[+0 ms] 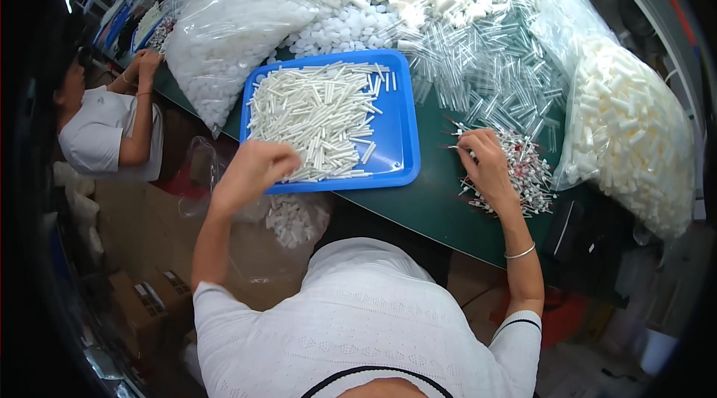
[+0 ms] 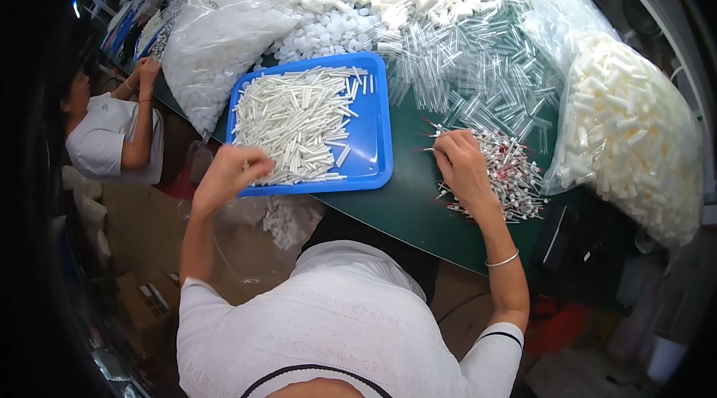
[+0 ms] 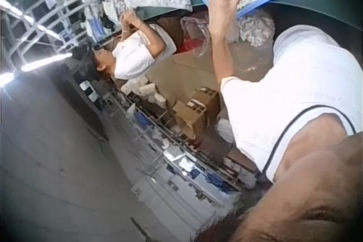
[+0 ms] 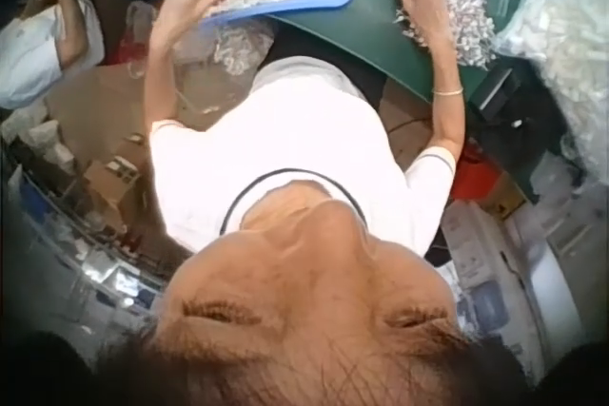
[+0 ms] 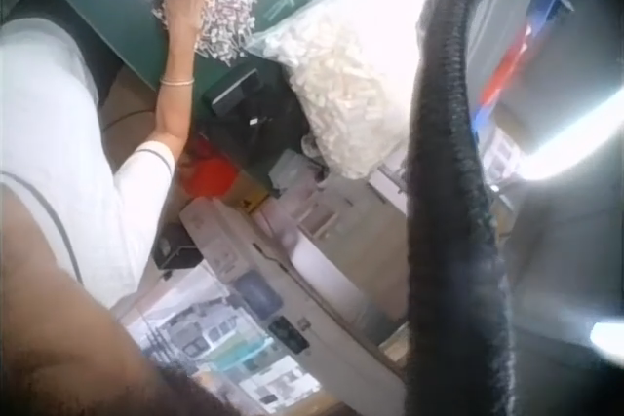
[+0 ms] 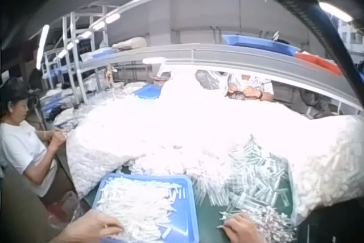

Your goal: Assembling small white plastic components by inserting thin rods into cylindrical caps at a factory workbench.

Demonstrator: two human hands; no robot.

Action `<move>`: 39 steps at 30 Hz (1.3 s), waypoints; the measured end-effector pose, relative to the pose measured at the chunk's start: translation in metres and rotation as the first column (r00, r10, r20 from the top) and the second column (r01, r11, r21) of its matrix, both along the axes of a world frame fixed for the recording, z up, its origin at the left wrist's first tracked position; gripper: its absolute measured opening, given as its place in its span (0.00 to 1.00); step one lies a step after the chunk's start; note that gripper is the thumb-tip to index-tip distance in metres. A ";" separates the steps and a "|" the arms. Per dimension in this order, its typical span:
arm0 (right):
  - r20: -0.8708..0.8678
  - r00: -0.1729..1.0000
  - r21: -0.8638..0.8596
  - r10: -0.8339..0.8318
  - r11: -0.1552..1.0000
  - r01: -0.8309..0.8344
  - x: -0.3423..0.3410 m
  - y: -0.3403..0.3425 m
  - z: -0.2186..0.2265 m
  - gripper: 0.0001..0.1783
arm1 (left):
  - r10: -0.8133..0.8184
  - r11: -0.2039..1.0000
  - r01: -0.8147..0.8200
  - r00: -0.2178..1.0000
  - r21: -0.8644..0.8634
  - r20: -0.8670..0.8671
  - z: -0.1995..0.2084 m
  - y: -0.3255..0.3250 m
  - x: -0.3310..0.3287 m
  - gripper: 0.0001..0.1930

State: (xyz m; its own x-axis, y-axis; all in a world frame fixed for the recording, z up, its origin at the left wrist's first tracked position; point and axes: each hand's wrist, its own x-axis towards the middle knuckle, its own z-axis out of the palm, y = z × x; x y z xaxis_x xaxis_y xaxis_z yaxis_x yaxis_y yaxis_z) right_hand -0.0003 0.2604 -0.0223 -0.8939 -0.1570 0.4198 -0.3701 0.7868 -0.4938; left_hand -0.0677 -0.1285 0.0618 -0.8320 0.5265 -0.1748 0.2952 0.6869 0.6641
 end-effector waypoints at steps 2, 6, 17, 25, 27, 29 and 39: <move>0.034 0.996 -0.321 -0.083 0.943 0.089 0.003 -0.002 0.004 0.06 | 0.028 0.980 0.035 0.951 0.197 -0.309 -0.015 0.037 -0.057 0.07; 0.217 0.972 -0.792 -0.090 0.565 0.229 0.017 -0.012 0.019 0.05 | 0.067 0.996 -0.094 0.723 -0.002 -0.688 -0.060 0.088 -0.176 0.07; 0.388 0.921 -0.795 0.026 0.514 0.321 0.063 -0.049 0.027 0.07 | 0.076 0.765 -0.149 0.987 0.627 0.143 -0.057 0.104 -0.113 0.06; 0.178 0.976 -0.528 -0.128 0.824 0.205 0.064 -0.087 0.045 0.03 | -0.422 0.454 -0.612 0.493 0.648 0.761 -0.067 0.127 0.033 0.09; 0.173 0.975 -0.513 -0.141 0.832 0.211 0.070 -0.086 0.043 0.03 | -0.470 0.438 -0.638 0.438 0.633 0.767 -0.073 0.130 0.040 0.10; 0.162 0.975 -0.500 -0.155 0.838 0.217 0.075 -0.085 0.043 0.03 | -0.532 0.385 -0.657 0.416 0.648 0.738 -0.080 0.132 0.044 0.11; 0.128 0.976 -0.440 -0.174 0.872 0.213 0.081 -0.082 0.046 0.05 | -0.523 0.456 -0.589 0.429 0.667 0.736 -0.069 0.135 0.048 0.13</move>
